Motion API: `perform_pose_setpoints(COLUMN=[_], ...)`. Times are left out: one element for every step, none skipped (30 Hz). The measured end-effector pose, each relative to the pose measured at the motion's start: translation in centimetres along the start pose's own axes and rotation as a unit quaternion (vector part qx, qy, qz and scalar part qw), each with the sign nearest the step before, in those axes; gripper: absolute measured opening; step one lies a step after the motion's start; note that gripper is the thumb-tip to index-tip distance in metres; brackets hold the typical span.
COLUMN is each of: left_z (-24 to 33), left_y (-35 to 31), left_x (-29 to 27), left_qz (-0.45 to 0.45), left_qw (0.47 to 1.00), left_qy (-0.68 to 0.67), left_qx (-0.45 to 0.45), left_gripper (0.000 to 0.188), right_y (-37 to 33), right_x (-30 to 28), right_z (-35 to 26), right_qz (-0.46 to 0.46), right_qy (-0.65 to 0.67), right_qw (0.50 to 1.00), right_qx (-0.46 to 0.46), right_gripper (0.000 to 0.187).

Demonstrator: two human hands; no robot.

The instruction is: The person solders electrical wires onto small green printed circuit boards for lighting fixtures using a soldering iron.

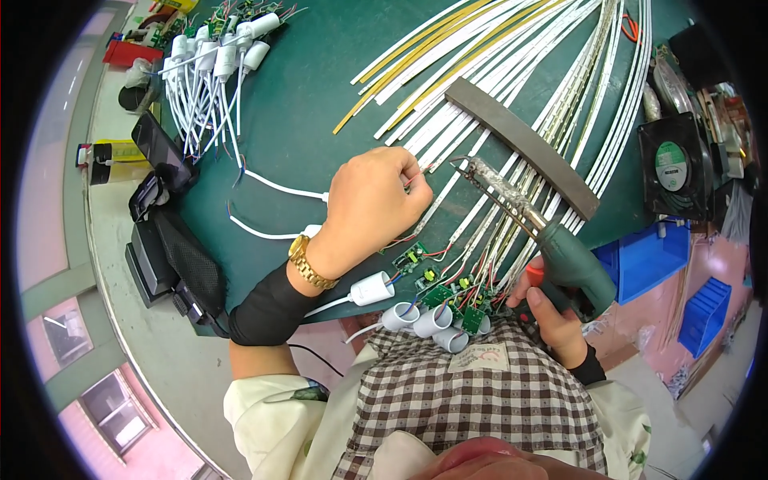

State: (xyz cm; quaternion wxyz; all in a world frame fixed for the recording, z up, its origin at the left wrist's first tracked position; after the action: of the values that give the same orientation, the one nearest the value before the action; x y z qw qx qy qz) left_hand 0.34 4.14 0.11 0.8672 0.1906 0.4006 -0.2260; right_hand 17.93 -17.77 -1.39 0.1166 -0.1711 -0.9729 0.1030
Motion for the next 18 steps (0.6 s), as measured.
perform_pose_setpoints(left_z=[0.0,0.0,0.1,0.1,0.1,0.1,0.0,0.0,0.0,-0.1,-0.1,-0.1,-0.1,-0.1,0.0,0.0,-0.1,-0.1], left_y=[0.0,0.1,0.1,0.2,0.2,0.2,0.2,0.3,0.3,0.4,0.4,0.4,0.4,0.4,0.4,0.4,0.4,0.4], left_x=[0.0,0.0,0.0,-0.1,-0.1,-0.1,-0.1,-0.1,-0.1,-0.1,-0.1,-0.2,-0.2,-0.2,-0.2,-0.2,-0.1,-0.1], left_qz=[0.002,0.002,-0.001,-0.005,-0.005,-0.008,-0.011,-0.012,-0.009,-0.007,-0.006,-0.008,-0.01,-0.01,-0.01,-0.01,-0.01,-0.01], left_qw=[1.0,1.0,1.0,1.0,1.0,1.0,1.0,1.0,1.0,1.0,0.999,0.999,0.999,0.999,0.999,1.0,1.0,1.0], left_qy=[0.012,0.011,0.012,0.013,0.013,0.008,0.003,0.003,-0.01,-0.024,-0.024,-0.023,-0.022,-0.023,-0.019,-0.015,-0.016,-0.015], left_qx=[0.01,0.009,0.006,0.002,-0.001,0.0,0.0,-0.002,-0.011,-0.019,-0.022,-0.026,-0.03,-0.032,-0.028,-0.024,-0.025,-0.024], left_gripper=[0.009,0.009,0.009,0.008,0.008,0.009,0.009,0.009,0.01,0.011,0.011,0.011,0.011,0.011,0.011,0.011,0.011,0.011], right_y=[0.0,-0.2,-0.2,-0.2,-0.1,-0.1,0.0,-0.2,-0.6,-0.8,-0.6,-0.2,0.1,0.1,0.2,0.2,0.4,0.7], right_x=[0.1,0.3,0.5,0.3,-0.1,-0.2,-0.2,-0.1,0.0,-0.1,-0.4,-0.8,-1.0,-1.0,-0.9,-0.8,-0.6,-0.4], right_z=[-0.1,-0.2,-0.3,-0.4,-0.6,-0.7,-0.7,-0.4,0.0,0.4,0.6,0.6,0.6,0.6,0.5,0.5,0.3,-0.1], right_qz=[-0.002,-0.005,-0.009,-0.01,-0.042,-0.074,-0.083,-0.084,-0.049,-0.013,-0.015,-0.056,-0.096,-0.097,-0.099,-0.101,-0.102,-0.106], right_qy=[0.001,-0.021,-0.042,-0.043,-0.104,-0.164,-0.154,-0.154,-0.097,-0.04,-0.041,-0.145,-0.246,-0.247,-0.256,-0.266,-0.266,-0.279], right_qw=[1.0,1.0,0.999,0.999,0.993,0.982,0.978,0.978,0.992,0.999,0.999,0.984,0.95,0.95,0.948,0.946,0.946,0.942], right_qx=[0.001,0.011,0.021,0.022,-0.021,-0.064,-0.118,-0.116,-0.06,-0.003,-0.001,-0.085,-0.167,-0.166,-0.16,-0.154,-0.153,-0.155], right_gripper=[0.041,0.039,0.038,0.038,0.037,0.036,0.036,0.036,0.036,0.036,0.036,0.036,0.037,0.037,0.036,0.036,0.036,0.034])
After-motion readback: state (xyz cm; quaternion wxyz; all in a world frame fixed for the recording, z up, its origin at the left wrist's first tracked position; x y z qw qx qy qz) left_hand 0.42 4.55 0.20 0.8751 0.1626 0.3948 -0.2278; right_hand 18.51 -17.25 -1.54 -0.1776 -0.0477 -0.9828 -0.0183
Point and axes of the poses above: each hand's wrist, its own y-axis towards the middle knuckle, its own x-axis out of the palm, z = x × y, the point moved 1 cm from there along y, towards the middle knuckle, and after that the axes turned 7 degrees about z, right-handed, at the moved point
